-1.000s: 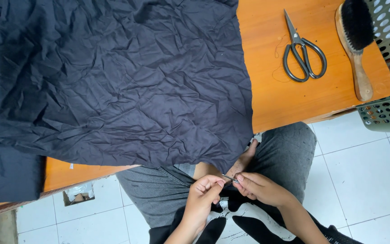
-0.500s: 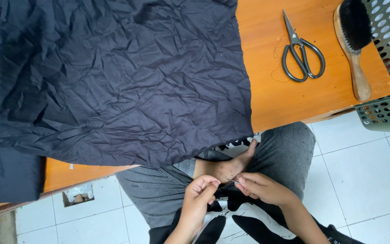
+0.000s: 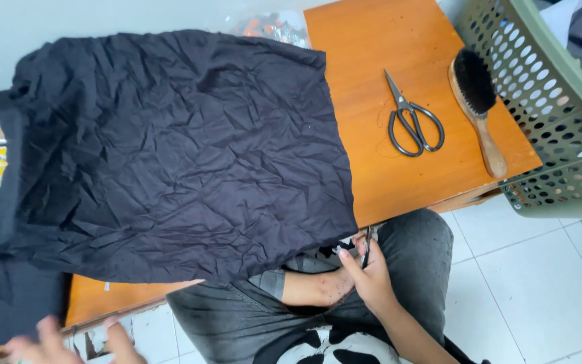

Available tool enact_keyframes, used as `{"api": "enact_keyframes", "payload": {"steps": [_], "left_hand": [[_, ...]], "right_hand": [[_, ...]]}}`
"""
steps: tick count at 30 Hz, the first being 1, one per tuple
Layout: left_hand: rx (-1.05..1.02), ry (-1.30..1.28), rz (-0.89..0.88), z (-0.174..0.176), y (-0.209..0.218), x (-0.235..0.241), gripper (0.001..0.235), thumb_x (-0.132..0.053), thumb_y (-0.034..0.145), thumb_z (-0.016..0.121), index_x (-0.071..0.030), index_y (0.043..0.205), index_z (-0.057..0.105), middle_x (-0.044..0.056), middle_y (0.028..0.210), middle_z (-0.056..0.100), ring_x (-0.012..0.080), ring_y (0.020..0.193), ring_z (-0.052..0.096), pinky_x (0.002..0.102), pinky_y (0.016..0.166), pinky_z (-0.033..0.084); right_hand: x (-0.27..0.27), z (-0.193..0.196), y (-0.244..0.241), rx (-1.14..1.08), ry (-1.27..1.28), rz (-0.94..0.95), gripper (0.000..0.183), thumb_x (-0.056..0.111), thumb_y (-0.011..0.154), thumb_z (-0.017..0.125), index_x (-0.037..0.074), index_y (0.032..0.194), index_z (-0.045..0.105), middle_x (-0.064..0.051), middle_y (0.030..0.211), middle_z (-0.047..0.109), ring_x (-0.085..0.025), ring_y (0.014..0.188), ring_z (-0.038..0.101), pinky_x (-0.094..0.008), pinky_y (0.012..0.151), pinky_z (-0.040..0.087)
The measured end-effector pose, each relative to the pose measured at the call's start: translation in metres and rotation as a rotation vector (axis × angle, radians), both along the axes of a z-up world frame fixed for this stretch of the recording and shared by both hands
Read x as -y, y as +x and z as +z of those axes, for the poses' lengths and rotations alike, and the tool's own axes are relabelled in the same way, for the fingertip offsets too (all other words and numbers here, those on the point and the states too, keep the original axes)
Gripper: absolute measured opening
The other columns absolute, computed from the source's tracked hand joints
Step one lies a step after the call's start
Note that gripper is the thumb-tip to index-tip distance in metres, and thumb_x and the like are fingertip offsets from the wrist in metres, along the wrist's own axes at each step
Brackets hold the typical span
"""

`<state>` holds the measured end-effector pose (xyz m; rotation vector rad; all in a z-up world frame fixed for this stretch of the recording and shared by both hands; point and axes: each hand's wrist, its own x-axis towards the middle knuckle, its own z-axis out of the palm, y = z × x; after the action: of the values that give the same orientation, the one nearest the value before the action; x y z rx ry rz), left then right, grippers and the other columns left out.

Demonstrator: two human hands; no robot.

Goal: Cutting and trimming a piece of black fabric on a wooden table using scissors.

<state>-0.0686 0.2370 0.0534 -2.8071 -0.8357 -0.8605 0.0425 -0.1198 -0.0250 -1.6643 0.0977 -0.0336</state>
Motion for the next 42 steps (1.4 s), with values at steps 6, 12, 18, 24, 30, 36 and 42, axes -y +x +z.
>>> {"api": "enact_keyframes", "payload": {"steps": [6,12,18,24,30,36,42], "left_hand": [[0.164,-0.494,-1.122,0.068,0.14,0.137,0.026,-0.015,0.078,0.058,-0.003,0.101,0.058,0.013,0.114,0.055,0.0251,0.108,0.054,0.041,0.097,0.036],[-0.62,-0.211,-1.224,0.019,0.282,0.172,0.071,-0.064,0.076,0.031,-0.023,0.135,0.024,0.01,0.142,0.012,0.0292,0.131,0.006,0.049,0.102,0.0],[-0.661,-0.182,-1.141,0.025,0.357,0.175,0.075,-0.068,0.071,0.032,-0.031,0.136,0.019,0.004,0.144,0.008,0.0261,0.132,0.002,0.053,0.101,0.0],[-0.456,-0.251,-1.249,0.02,0.365,0.17,0.07,-0.057,0.078,0.041,-0.021,0.136,0.023,0.01,0.142,0.014,0.027,0.131,0.01,0.05,0.102,0.007],[0.063,-0.153,-1.433,0.022,0.36,0.168,0.04,-0.024,0.088,0.051,-0.001,0.12,0.048,0.02,0.127,0.041,0.0352,0.118,0.04,0.049,0.102,0.025],[0.138,-0.176,-1.799,0.048,0.307,0.218,0.019,-0.008,0.077,0.049,-0.005,0.058,0.045,0.009,0.063,0.036,0.0291,0.054,0.038,0.04,0.052,0.029],[-0.219,-0.156,-1.771,0.027,0.243,0.215,0.036,-0.024,0.083,0.051,0.0,0.11,0.052,0.018,0.102,0.045,0.0324,0.091,0.044,0.043,0.087,0.035]], "right_hand": [[0.004,0.02,-0.005,0.052,0.085,0.0,0.033,0.008,0.079,0.057,0.014,0.063,0.03,0.002,0.062,0.032,-0.008,0.058,0.034,-0.021,0.06,0.03],[0.022,0.043,-0.018,-0.082,0.264,-0.138,0.038,-0.003,0.074,0.06,0.013,0.063,0.028,0.002,0.058,0.028,-0.011,0.056,0.031,-0.025,0.059,0.03],[0.028,0.062,0.011,-0.032,0.324,-0.315,0.034,-0.004,0.072,0.059,0.011,0.066,0.029,-0.014,0.06,0.05,-0.018,0.047,0.055,-0.033,0.056,0.047],[0.032,0.081,0.056,-0.064,0.251,-0.447,0.034,-0.006,0.074,0.058,0.011,0.064,0.03,-0.011,0.064,0.054,-0.016,0.042,0.054,-0.027,0.037,0.043],[0.029,0.059,0.054,0.053,0.238,-0.507,0.035,-0.008,0.073,0.056,0.011,0.065,0.027,-0.013,0.075,0.055,-0.016,0.031,0.042,-0.028,0.035,0.039],[0.03,0.057,0.033,0.11,0.387,-0.519,0.027,0.002,0.079,0.052,0.013,0.073,0.028,-0.007,0.074,0.046,-0.009,0.03,0.03,-0.023,0.029,0.025],[0.069,0.009,-0.013,-0.351,0.935,-0.086,0.037,0.037,0.088,0.034,0.004,0.073,0.035,-0.011,0.061,0.033,-0.007,0.03,0.015,-0.023,0.025,0.01]]}}
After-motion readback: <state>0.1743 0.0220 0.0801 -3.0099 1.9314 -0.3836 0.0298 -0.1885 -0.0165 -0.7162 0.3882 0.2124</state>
